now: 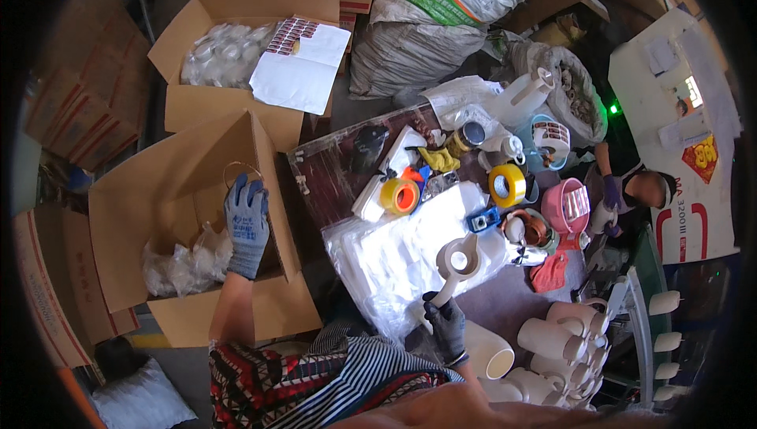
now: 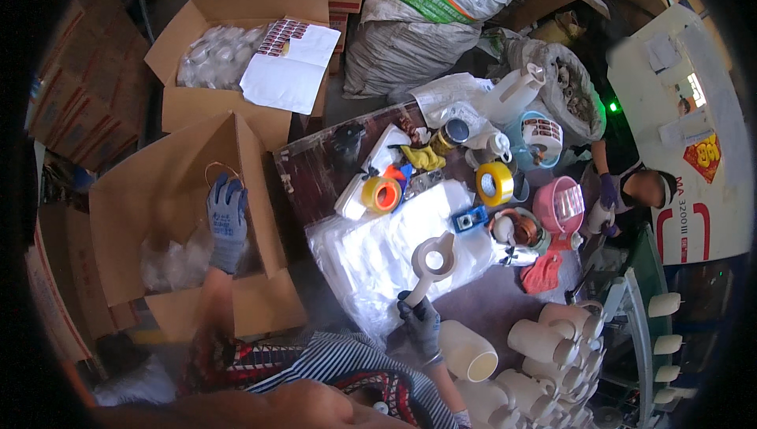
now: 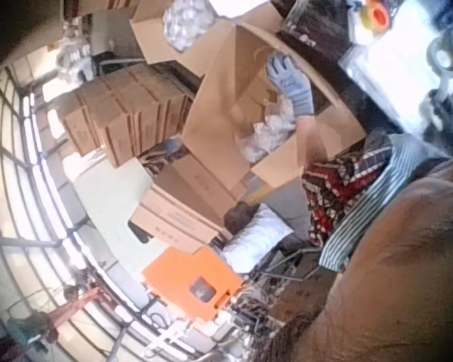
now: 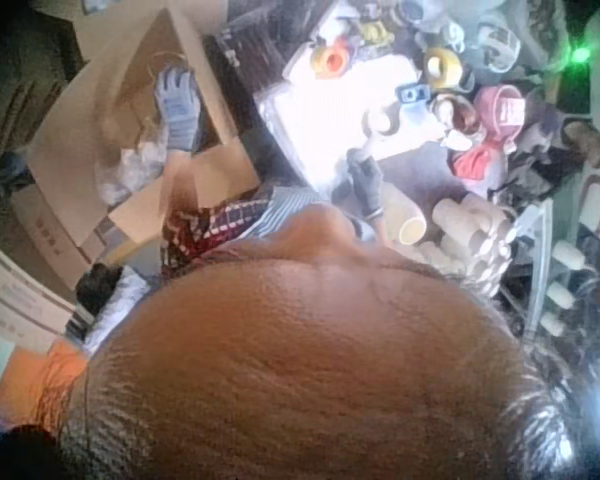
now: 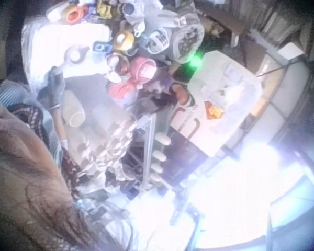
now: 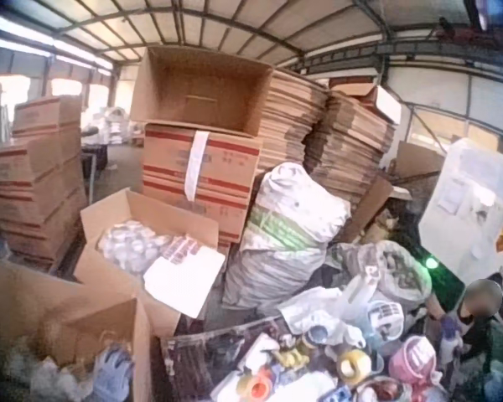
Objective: The person assembles white thermos flasks at a workbench. They unwrap a flask, insert the inner metal liner, and screw on the lid. The person repeats this process for multiple flasks, placing the assembled units on the table.
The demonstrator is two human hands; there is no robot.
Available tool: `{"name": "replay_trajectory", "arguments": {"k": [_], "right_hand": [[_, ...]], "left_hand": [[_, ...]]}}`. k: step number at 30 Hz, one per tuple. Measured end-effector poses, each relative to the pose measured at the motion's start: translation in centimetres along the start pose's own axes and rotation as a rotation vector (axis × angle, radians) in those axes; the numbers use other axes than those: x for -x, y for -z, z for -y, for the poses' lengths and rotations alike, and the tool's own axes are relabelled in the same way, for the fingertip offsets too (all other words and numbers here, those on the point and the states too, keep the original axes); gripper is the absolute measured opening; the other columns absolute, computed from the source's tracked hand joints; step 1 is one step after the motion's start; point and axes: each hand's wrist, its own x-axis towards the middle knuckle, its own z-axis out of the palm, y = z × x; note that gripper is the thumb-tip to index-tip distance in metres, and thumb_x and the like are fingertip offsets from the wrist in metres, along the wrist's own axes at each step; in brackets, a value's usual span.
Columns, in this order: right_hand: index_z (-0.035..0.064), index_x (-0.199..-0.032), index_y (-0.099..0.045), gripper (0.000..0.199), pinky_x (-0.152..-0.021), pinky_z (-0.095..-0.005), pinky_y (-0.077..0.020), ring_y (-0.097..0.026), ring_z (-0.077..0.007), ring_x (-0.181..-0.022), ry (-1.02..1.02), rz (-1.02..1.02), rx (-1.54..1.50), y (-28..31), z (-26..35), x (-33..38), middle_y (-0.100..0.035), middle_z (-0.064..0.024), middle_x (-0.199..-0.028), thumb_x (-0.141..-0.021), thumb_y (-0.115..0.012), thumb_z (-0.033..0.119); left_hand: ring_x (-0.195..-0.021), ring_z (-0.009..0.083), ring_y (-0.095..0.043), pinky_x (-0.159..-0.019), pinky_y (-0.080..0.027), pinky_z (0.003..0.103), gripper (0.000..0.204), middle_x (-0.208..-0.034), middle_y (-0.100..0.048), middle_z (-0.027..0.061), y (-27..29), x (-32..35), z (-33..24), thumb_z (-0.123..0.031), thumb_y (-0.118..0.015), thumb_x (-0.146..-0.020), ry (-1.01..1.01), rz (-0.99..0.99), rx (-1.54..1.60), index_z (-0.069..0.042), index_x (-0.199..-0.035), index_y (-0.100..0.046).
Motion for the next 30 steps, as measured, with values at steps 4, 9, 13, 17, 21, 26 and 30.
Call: {"name": "replay_trajectory", "arguments": {"k": [4,9,13,17,21,26,30], "right_hand": [[-0.0035,-0.118,-0.063,0.026,-0.073,-0.0264,-0.0486,-0.057,-0.0094,-0.081,0.099,-0.076,0.181,-1.2,0.4,-3.3,-0.066,-0.0018,-0.096,-0.094,-0.068,0.006],[0.0077,-0.095,-0.062,0.022,-0.067,-0.0479,-0.0434,-0.059,-0.037,-0.079,0.445,-0.249,0.999,-0.7,3.2,-7.3,-0.061,-0.0142,-0.089,-0.085,-0.073,0.024],[0.0067,-0.091,-0.06,0.025,-0.064,-0.0472,-0.0441,-0.06,-0.0358,-0.074,0.351,-0.312,0.885,-0.2,4.4,-8.2,-0.06,-0.0135,-0.08,-0.085,-0.074,0.026],[0.0058,-0.094,-0.062,0.026,-0.065,-0.0468,-0.0472,-0.063,-0.0373,-0.075,0.134,-0.363,0.698,1.2,2.2,-7.7,-0.063,-0.0156,-0.081,-0.087,-0.074,0.027],[0.0079,-0.101,-0.066,0.024,-0.068,-0.046,-0.0503,-0.067,-0.0365,-0.08,0.031,-0.42,0.585,2.0,1.7,-5.1,-0.067,-0.0163,-0.087,-0.087,-0.074,0.026],[0.0086,-0.102,-0.066,0.023,-0.069,-0.045,-0.051,-0.067,-0.0355,-0.082,-0.034,-0.487,0.584,3.3,-0.4,-2.4,-0.068,-0.0141,-0.089,-0.087,-0.074,0.023],[0.0066,-0.109,-0.067,0.025,-0.066,-0.0336,-0.0523,-0.064,-0.018,-0.071,-0.016,-0.506,0.447,4.0,-3.5,-1.9,-0.067,-0.0093,-0.084,-0.09,-0.075,0.021]], "left_hand": [[-0.123,0.0352,-0.053,-0.107,-0.039,0.052,0.022,-0.124,-0.061,0.0112,-3.0,-0.7,-1.5,-0.015,-0.062,-0.09,-0.087,-0.024,0.112,-0.006,-0.11,-0.067],[-0.116,0.0366,-0.054,-0.106,-0.038,0.054,0.021,-0.123,-0.061,0.0098,-3.1,-1.5,-6.4,-0.015,-0.063,-0.087,-0.2,0.092,0.393,-0.011,-0.107,-0.069],[-0.114,0.0304,-0.055,-0.103,-0.041,0.049,0.019,-0.114,-0.064,0.0033,-4.5,-1.7,-12.4,-0.019,-0.069,-0.083,-0.357,0.207,0.674,-0.016,-0.102,-0.072],[-0.112,0.03,-0.055,-0.103,-0.042,0.048,0.015,-0.1,-0.063,0.0065,-8.2,-4.5,-19.5,-0.021,-0.063,-0.084,-0.717,0.432,0.589,-0.015,-0.096,-0.07],[-0.112,0.0341,-0.056,-0.104,-0.039,0.049,0.016,-0.094,-0.063,0.0125,-11.4,-10.6,-27.6,-0.014,-0.059,-0.083,-0.875,0.411,0.651,-0.013,-0.096,-0.068],[-0.073,0.0268,-0.063,-0.069,-0.049,0.042,0.014,-0.076,-0.062,0.009,-19.7,-17.6,-38.4,-0.002,-0.054,-0.091,-0.556,0.747,1.295,-0.007,-0.099,-0.064],[-0.078,0.0338,-0.068,-0.071,-0.052,0.045,0.013,-0.081,-0.068,0.0161,-22.5,-20.2,-47.2,-0.014,-0.057,-0.095,-0.728,0.557,1.194,-0.005,-0.099,-0.065]]}}
